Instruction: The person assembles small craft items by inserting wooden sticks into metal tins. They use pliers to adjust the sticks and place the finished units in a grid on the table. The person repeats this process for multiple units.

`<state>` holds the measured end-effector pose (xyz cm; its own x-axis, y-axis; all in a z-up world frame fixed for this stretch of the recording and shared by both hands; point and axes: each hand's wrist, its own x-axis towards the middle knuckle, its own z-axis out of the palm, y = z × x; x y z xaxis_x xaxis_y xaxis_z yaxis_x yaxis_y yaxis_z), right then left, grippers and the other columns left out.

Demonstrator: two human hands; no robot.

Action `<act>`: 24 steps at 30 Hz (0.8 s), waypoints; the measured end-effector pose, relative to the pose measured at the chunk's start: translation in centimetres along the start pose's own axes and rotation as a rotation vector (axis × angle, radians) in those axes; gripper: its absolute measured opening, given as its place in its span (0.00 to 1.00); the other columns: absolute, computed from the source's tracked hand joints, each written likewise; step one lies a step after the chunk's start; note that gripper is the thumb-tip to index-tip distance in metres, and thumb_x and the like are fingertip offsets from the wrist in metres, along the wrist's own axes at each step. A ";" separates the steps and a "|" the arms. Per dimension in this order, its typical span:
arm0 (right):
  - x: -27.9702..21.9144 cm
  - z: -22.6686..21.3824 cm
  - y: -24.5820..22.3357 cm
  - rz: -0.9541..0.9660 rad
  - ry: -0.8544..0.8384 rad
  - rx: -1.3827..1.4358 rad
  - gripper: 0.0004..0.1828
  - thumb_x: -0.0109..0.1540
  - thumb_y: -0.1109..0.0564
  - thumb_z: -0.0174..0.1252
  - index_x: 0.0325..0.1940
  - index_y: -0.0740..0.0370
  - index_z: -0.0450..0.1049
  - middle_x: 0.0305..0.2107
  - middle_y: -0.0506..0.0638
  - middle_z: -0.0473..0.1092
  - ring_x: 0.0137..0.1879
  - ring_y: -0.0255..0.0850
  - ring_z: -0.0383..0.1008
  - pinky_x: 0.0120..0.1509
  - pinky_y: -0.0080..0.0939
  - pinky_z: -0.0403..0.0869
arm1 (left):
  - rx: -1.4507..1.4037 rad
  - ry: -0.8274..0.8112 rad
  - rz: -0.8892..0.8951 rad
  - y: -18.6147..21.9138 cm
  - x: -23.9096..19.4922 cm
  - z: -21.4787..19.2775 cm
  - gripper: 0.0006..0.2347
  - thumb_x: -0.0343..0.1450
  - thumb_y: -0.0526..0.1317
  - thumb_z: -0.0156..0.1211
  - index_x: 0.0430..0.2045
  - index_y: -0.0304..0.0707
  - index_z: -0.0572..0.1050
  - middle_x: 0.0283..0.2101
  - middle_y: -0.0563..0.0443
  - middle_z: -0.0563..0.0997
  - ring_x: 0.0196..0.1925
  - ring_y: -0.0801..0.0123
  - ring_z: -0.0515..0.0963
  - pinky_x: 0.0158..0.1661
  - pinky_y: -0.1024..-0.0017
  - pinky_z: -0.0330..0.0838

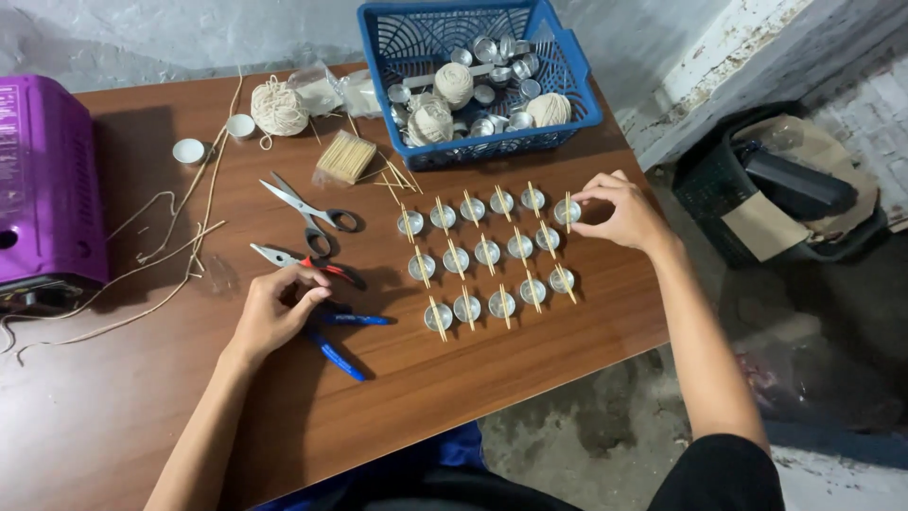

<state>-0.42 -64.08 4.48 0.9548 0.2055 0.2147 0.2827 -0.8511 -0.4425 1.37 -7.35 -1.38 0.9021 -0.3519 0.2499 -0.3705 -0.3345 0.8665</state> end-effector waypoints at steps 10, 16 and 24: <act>3.2 1.3 3.8 0.031 -0.071 0.026 0.22 0.51 0.50 0.75 0.47 0.56 0.82 0.39 0.48 0.76 0.51 0.47 0.69 0.62 0.49 0.70 | 0.062 0.094 0.018 -0.7 0.1 0.0 0.05 0.68 0.44 0.71 0.29 0.48 0.83 0.18 0.51 0.72 0.17 0.67 0.68 0.26 0.72 0.67; 3.9 1.8 4.9 0.070 -0.134 0.033 0.26 0.50 0.48 0.76 0.50 0.52 0.82 0.43 0.44 0.77 0.49 0.43 0.70 0.61 0.44 0.71 | 0.037 0.122 0.056 -0.9 -0.2 -0.2 0.02 0.68 0.40 0.70 0.29 0.46 0.84 0.20 0.51 0.78 0.19 0.66 0.70 0.28 0.71 0.67; 3.7 0.7 3.3 0.186 -0.228 0.112 0.52 0.42 0.45 0.80 0.68 0.53 0.70 0.53 0.49 0.73 0.52 0.47 0.69 0.62 0.50 0.68 | 0.015 0.138 0.069 -0.9 -0.1 -0.3 0.02 0.69 0.40 0.69 0.30 0.45 0.83 0.21 0.51 0.79 0.20 0.69 0.68 0.28 0.71 0.65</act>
<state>4.13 -65.79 3.23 0.9836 0.1646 -0.0739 0.0972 -0.8284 -0.5517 1.66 -6.69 -2.09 0.8958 -0.2512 0.3665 -0.4349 -0.3268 0.8391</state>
